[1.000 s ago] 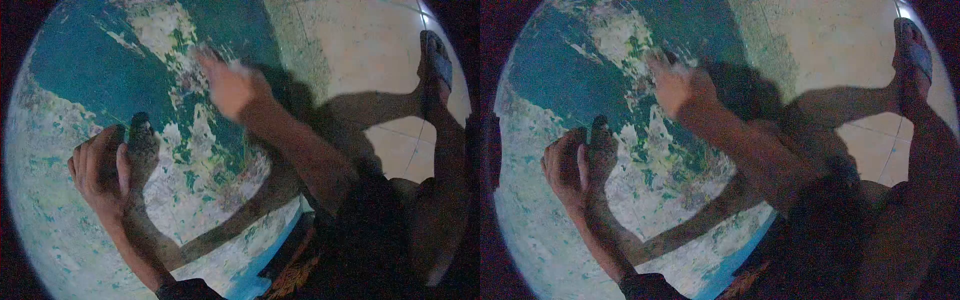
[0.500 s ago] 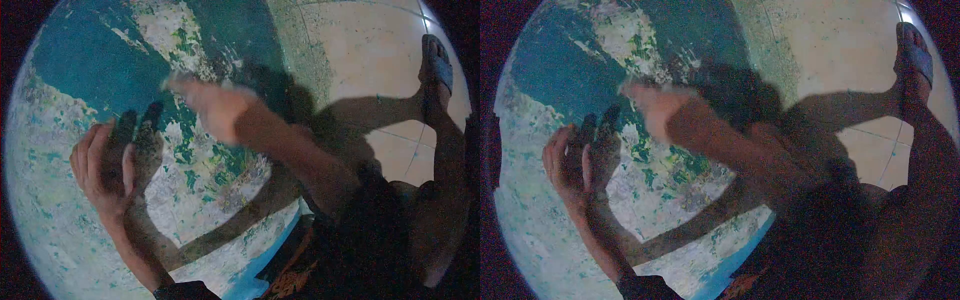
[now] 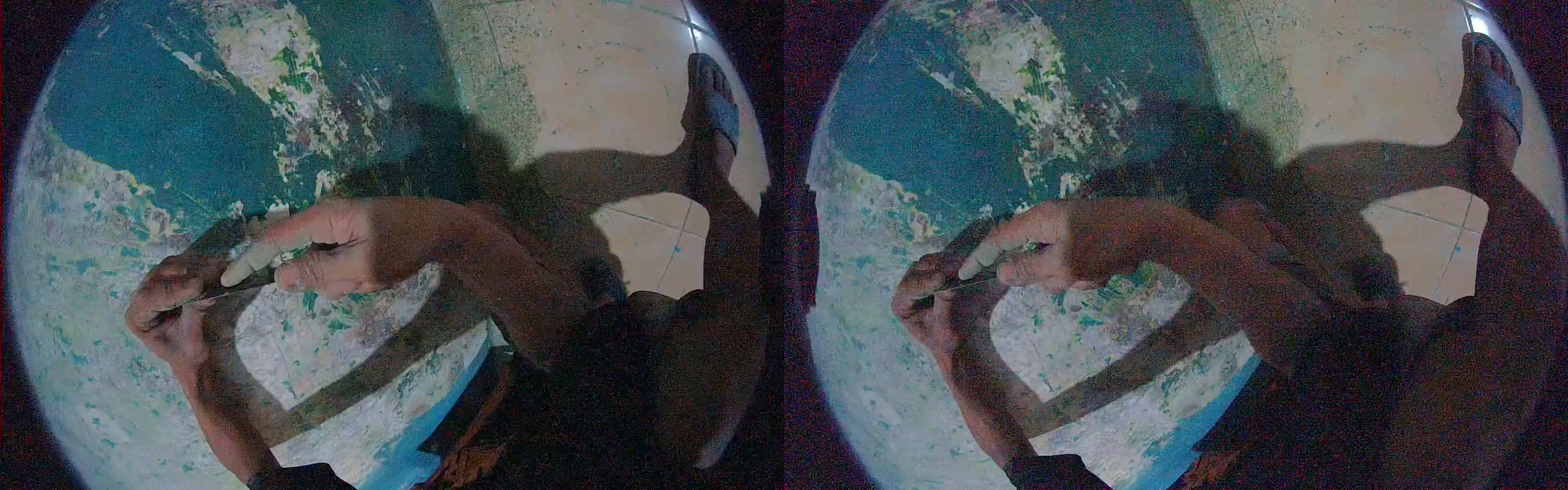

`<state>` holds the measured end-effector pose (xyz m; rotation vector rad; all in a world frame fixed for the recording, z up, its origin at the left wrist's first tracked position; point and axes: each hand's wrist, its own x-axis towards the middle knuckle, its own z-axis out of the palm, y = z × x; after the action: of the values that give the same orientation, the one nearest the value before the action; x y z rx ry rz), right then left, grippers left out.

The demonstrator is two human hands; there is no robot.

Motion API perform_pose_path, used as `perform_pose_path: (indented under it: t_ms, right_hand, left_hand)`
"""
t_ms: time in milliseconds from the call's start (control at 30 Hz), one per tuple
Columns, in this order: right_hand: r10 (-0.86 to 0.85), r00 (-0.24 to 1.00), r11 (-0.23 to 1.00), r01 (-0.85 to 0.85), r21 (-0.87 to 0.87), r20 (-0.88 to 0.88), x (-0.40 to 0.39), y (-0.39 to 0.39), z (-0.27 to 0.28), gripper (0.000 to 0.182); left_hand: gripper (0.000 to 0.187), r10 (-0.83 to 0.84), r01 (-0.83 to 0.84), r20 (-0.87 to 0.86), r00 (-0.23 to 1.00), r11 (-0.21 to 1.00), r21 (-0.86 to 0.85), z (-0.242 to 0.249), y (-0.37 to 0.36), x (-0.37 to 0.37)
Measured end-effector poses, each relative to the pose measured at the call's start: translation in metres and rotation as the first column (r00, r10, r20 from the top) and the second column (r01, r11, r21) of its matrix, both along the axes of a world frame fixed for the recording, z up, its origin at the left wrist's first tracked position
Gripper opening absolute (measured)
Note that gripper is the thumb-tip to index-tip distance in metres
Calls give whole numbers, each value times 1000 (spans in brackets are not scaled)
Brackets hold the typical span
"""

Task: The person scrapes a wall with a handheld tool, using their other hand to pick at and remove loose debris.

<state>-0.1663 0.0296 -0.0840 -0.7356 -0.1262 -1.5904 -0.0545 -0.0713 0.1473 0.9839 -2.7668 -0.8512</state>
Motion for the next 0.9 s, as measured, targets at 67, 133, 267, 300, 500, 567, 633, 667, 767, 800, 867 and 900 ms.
perform_pose_path:
  t_ms: [67, 133, 267, 300, 500, 567, 633, 667, 767, 800, 867, 900]
  right_hand:
    - [227, 974, 973, -226, 47, -22, -8, 2, 1, 38]
    - [317, 948, 946, -319, 61, 43, -11, 4, -2, 41]
    - [279, 902, 898, -366, 244, 329, 4, 8, -27, 45]
    - [265, 932, 928, -317, 197, 249, 6, 7, -26, 45]
    - [-197, 972, 980, 197, -12, -129, 35, 10, -6, 48]
    - [-242, 969, 970, 241, -28, -55, 41, 10, -4, 48]
    - [10, 993, 1000, -10, -5, 117, 33, 12, -3, 49]
    - [213, 956, 976, -217, 1, 200, 14, 16, -7, 49]
    - [249, 875, 939, -323, 118, 414, -6, 24, -24, 52]
    - [239, 864, 935, -329, 136, 443, -7, 24, -24, 53]
    - [281, 836, 917, -378, 124, 470, -9, 22, -18, 54]
    - [334, 816, 900, -424, 96, 472, -9, 21, -11, 55]
  left_hand:
    - [19, 6, -6, -22, 1000, 1000, -12, 2, 0, -1]
    - [20, -47, 44, -46, 998, 996, -73, 5, -10, -4]
    - [31, 126, -76, 104, 987, 916, -393, 15, -24, 14]
    - [35, 146, -146, -24, 989, 946, -288, 15, -27, 18]
    - [27, -14, 47, 241, 970, 990, -132, 1, 1, -4]
    - [18, -24, 65, 254, 967, 985, -157, 5, -1, -2]
    - [14, 114, -81, 128, 985, 969, -234, 11, -4, -3]
    - [14, 241, -236, -15, 970, 932, -276, 16, -8, -4]
    - [26, 241, -239, -43, 969, 889, -390, 15, -16, -10]
    - [34, 177, -138, 80, 981, 926, -351, 13, -12, -13]
    - [59, 203, -193, 118, 972, 977, -94, 1, 2, -14]
    - [62, 160, -158, 128, 979, 987, -24, -3, 5, -15]
